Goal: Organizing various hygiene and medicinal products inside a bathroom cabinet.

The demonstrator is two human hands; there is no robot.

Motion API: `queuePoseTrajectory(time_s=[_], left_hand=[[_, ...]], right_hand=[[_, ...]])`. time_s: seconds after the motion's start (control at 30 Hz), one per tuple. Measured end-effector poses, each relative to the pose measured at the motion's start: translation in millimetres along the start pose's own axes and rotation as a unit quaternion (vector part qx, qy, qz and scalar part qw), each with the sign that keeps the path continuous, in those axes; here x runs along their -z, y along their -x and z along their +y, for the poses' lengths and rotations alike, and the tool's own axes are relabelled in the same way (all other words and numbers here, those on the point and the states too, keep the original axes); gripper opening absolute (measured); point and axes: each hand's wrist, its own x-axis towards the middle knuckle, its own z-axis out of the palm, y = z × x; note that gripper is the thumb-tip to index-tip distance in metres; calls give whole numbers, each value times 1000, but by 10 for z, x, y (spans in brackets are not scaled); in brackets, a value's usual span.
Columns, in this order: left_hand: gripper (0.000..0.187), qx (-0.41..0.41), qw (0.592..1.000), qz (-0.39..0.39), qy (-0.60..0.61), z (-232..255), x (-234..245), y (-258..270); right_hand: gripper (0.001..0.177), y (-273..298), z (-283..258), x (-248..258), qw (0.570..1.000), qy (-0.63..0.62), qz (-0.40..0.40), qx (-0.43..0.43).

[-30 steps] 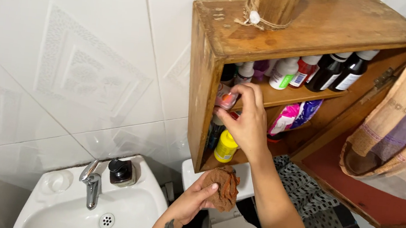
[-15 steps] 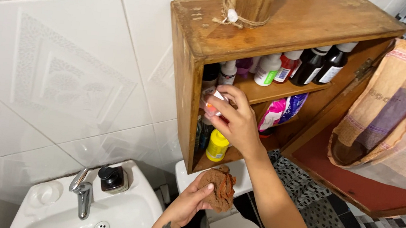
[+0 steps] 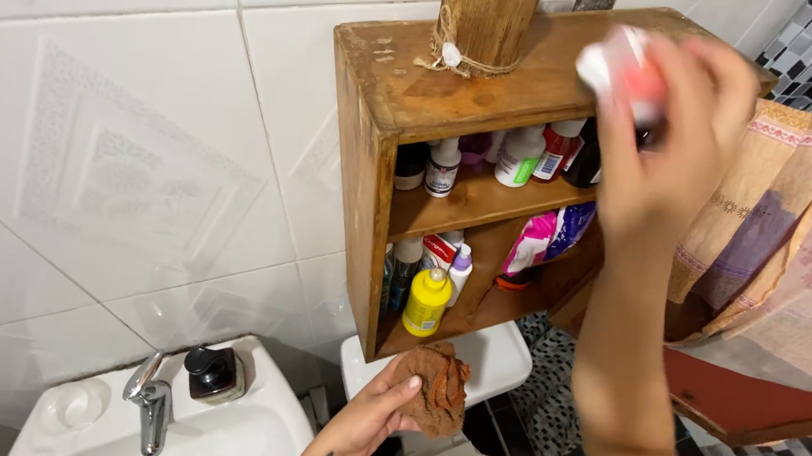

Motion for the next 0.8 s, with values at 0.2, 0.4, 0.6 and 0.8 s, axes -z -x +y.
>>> queuePoseTrajectory(time_s=[0.2,0.4,0.6,0.8], left_hand=[[67,19,1000,-6,-1,39,-8,6],[76,-39,999,-22,1,425,-300,117],[91,-241,942,-85,-218,711,-559,48],[60,-359,685,162,-613,1630,-1475,-76]], right_hand=[[41,-398,102,-130,972,71,-210,-79],[61,726,-303,276,986,110,-123,-7],[101,2427,-428,77,890,-227,-314,-240],[49,2263,5,307,841,-341,83,-411]])
